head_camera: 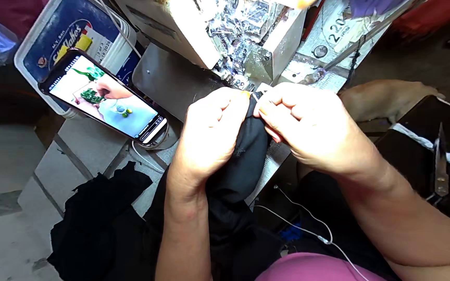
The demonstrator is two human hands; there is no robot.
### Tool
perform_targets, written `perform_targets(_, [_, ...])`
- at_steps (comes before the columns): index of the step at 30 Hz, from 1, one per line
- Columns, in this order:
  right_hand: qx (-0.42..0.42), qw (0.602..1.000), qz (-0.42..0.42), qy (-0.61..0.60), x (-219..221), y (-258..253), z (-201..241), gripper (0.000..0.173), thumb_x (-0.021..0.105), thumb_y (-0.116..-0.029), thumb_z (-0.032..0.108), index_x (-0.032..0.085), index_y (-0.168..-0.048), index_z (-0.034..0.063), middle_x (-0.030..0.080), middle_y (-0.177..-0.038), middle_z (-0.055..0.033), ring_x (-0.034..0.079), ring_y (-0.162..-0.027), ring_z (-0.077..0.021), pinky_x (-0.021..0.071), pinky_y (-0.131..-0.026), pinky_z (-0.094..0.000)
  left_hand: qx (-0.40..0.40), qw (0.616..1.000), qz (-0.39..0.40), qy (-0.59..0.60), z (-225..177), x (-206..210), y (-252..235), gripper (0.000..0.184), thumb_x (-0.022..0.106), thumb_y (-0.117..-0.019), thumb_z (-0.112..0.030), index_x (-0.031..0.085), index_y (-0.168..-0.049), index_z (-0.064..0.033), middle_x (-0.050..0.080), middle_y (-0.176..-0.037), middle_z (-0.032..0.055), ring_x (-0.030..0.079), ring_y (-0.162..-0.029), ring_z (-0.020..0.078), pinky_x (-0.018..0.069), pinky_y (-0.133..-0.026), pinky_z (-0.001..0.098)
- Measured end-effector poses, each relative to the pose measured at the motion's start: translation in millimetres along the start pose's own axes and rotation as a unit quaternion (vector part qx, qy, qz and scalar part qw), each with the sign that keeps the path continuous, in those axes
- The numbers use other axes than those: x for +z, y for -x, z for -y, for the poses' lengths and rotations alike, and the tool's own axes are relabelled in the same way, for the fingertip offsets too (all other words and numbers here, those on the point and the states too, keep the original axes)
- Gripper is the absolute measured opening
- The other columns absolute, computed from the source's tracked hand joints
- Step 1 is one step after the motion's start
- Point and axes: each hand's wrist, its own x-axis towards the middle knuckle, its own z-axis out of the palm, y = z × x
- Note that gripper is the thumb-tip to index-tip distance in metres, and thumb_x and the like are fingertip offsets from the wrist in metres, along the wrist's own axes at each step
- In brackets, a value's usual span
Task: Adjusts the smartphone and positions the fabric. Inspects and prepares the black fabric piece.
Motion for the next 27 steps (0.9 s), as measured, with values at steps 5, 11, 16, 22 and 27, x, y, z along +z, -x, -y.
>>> perform_targets(5, [-0.064,0.996,-0.03,0.048,5.1,5.9,-4.3,0.016,0.054,-0.1033,0.01,0.065,-0.095,0.0033,0.053,-0.071,0.0072,0.045,-0.059,0.0089,0.0385,-0.055,-0.0057,-0.001,0.999,-0.032,-0.038,-3.6,5.0,0.3,0.028,0.051,-0.106,-0.01,0.059,-0.079,-0.011,0.051,-0.064,-0.0078,0.049,-0.055,-0.0033,0.0413,-0.05,0.0114])
perform_targets(11, [-0.151,0.983,-0.058,0.081,5.2,11.8,-13.0,0.016,0.058,-0.1015,0.006,0.069,-0.098,-0.0052,0.066,-0.086,-0.0035,0.058,-0.08,0.0066,0.047,-0.075,-0.0077,0.029,0.995,-0.046,-0.083,-5.6,10.0,1.8,0.027,0.054,-0.102,-0.005,0.059,-0.076,-0.0056,0.052,-0.066,-0.0028,0.049,-0.057,-0.0017,0.0404,-0.051,0.0124])
perform_targets(16, [-0.215,0.974,-0.052,0.048,3.7,13.5,-19.5,0.016,0.057,-0.1015,0.006,0.066,-0.095,-0.0059,0.065,-0.086,-0.0041,0.058,-0.085,0.0068,0.0468,-0.079,-0.0076,0.016,0.995,-0.023,-0.095,-6.2,8.2,8.1,0.025,0.053,-0.1023,-0.006,0.062,-0.079,-0.0051,0.053,-0.068,-0.0016,0.051,-0.06,0.0003,0.0415,-0.053,0.0145])
perform_targets(22, [-0.204,0.977,-0.06,0.016,4.5,13.0,-6.6,0.012,0.059,-0.1004,0.008,0.065,-0.097,-0.0019,0.065,-0.092,0.0026,0.059,-0.087,0.0108,0.0486,-0.079,-0.0062,0.096,0.983,0.11,0.107,4.7,-1.4,13.8,0.056,0.057,-0.098,-0.021,0.043,-0.14,0.0139,0.063,-0.117,0.0101,0.059,-0.104,0.0044,0.0503,-0.094,0.0208])
perform_targets(27, [-0.176,0.975,-0.131,0.03,8.3,20.2,-8.2,0.012,0.061,-0.1,0.01,0.064,-0.104,-0.0011,0.066,-0.093,0.0064,0.06,-0.085,0.0105,0.0512,-0.078,-0.0084,0.075,0.994,0.071,0.022,-0.7,8.0,12.2,0.042,0.081,-0.0761,0.003,0.067,-0.115,0.0067,0.069,-0.098,0.0082,0.065,-0.088,0.0037,0.0541,-0.079,0.0176])
